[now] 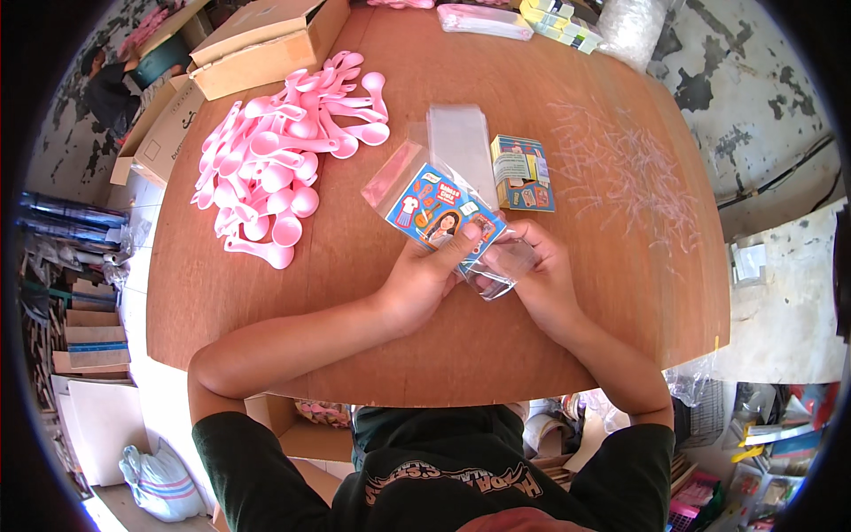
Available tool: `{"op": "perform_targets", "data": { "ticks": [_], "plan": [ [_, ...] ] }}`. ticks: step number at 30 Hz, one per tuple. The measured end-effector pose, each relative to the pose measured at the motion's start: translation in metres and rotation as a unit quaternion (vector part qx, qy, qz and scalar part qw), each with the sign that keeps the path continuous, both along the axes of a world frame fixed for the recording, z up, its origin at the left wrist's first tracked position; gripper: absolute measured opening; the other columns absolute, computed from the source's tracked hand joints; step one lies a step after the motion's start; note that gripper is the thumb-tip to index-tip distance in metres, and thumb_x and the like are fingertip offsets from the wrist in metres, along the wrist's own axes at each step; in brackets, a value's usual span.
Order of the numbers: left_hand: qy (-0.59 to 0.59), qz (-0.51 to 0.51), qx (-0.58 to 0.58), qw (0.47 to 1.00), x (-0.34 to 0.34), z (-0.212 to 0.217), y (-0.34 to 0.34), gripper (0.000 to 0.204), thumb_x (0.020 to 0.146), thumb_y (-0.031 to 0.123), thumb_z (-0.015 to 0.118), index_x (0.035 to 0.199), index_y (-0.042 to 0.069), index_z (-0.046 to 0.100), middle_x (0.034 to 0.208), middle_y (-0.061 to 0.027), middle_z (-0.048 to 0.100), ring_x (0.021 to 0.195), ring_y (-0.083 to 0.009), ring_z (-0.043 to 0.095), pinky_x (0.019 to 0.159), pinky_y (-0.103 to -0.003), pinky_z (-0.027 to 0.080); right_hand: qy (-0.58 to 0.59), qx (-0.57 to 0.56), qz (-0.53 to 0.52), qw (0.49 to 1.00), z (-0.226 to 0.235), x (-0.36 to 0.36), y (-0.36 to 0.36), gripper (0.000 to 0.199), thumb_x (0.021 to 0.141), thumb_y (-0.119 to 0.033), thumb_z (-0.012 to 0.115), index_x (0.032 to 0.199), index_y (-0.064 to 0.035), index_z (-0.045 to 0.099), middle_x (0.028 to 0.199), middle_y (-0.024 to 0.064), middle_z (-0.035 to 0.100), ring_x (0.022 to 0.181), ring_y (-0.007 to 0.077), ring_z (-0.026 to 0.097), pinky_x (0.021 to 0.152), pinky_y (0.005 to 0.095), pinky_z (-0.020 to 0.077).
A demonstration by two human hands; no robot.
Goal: Packing pink plastic spoons into small plastic bags and sealing them.
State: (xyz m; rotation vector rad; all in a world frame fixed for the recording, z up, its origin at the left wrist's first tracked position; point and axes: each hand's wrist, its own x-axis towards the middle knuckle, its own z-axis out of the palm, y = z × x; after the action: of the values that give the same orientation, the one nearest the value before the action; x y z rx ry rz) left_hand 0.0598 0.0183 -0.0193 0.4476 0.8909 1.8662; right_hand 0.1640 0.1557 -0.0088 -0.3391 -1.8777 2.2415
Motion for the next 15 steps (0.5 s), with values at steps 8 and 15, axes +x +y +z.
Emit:
{"op": "perform_targets", "data": {
  "ticks": [8, 15],
  "plan": [
    [0.057, 0.005, -0.001, 0.998, 0.013, -0.01, 0.004, 0.04, 0.095, 0.029, 0.054, 0.128, 0.007, 0.045, 0.111, -0.0042, 0.058, 0.095, -0.0131, 0.058, 0.078, -0.028, 0.049, 0.011, -0.005, -0.064, 0.998, 0.009, -0.003, -0.011, 0.033, 0.087, -0.011, 0.066, 0.114, -0.0016, 0.05, 0.1, 0.0085, 0.063, 0.08, 0.0133, 0.064, 0.067, 0.0246, 0.0546],
    [-0.027, 0.017, 0.02, 0.999, -0.003, 0.012, -0.002, 0.053, 0.096, 0.037, 0.047, 0.138, 0.006, 0.035, 0.135, -0.0097, 0.046, 0.116, -0.0211, 0.052, 0.094, -0.039, 0.045, 0.042, -0.008, -0.039, 0.998, 0.003, -0.001, -0.005, 0.031, 0.086, -0.005, 0.064, 0.113, 0.0001, 0.05, 0.095, 0.0087, 0.064, 0.074, 0.0119, 0.064, 0.063, 0.024, 0.0526]
  ]
}}
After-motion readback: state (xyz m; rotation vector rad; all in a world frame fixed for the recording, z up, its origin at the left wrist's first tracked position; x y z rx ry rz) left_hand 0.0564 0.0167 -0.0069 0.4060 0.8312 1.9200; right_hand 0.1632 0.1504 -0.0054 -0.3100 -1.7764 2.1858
